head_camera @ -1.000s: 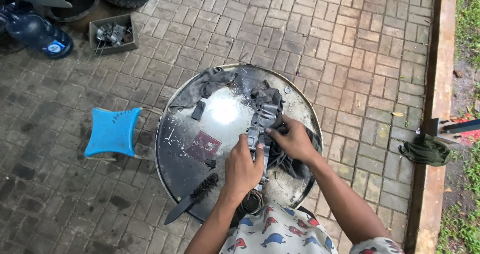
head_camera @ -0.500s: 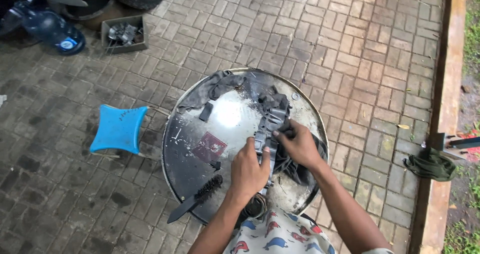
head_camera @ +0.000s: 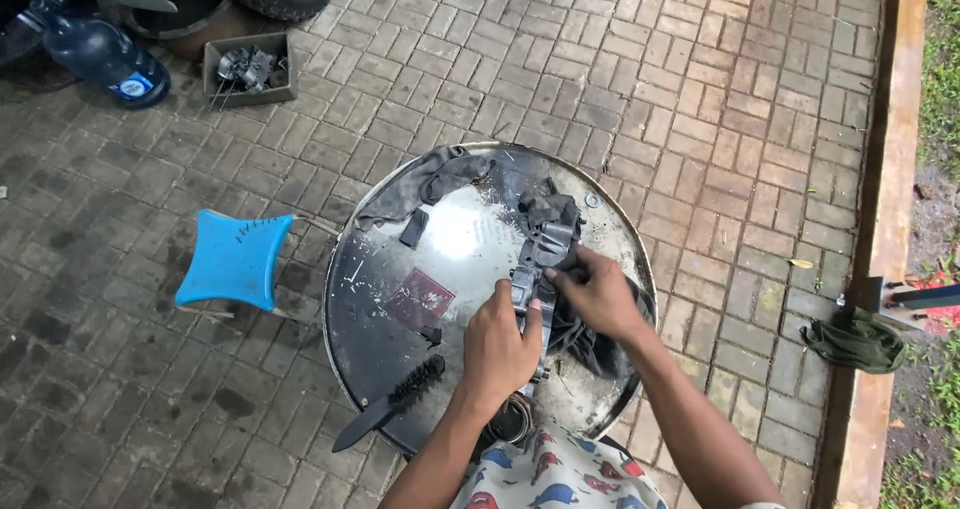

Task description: The person wipes a metallic mechanical part with a dark cloth on a round metal tray, turning the part over to clean multiple surfaces. The person then places the part down and wipes a second metallic component on the same tray.

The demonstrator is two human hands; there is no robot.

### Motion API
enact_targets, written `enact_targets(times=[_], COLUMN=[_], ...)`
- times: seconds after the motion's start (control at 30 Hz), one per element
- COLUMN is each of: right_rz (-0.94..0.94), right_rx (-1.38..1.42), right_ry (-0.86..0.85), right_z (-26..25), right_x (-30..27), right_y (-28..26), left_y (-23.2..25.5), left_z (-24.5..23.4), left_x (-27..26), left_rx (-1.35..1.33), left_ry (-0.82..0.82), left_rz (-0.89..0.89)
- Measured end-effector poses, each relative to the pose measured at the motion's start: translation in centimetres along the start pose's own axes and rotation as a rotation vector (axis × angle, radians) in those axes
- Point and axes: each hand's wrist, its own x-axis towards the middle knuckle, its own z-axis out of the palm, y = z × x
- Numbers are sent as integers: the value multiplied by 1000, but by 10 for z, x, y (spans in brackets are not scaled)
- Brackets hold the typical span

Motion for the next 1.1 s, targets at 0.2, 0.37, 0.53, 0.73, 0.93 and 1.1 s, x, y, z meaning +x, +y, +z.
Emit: enact_targets(times=[0.2,0.37,0.53,0.73,0.93,1.1], right_rz=[-13,15,60,64,107,106], right_rx=[-43,-55,-9,62,76,79], right_ry=[-5,10,5,12,48,57], right_z=[-4,-14,-11,-13,-13,-19], right_x=[-10,1,5,-5,5,8], right_y=[-37,-21,-13,-50,-26,-23], left_y=[-2,-1,2,3,2,3], left_z=[5,4,1,-2,-1,-1], left_x=[-1,-1,1,0,1,2], left_rx=[-13,-1,-11,-15,-8,-12], left_ry=[18,20,11,11,11,-13], left_rz=[7,24,29,22,38,25])
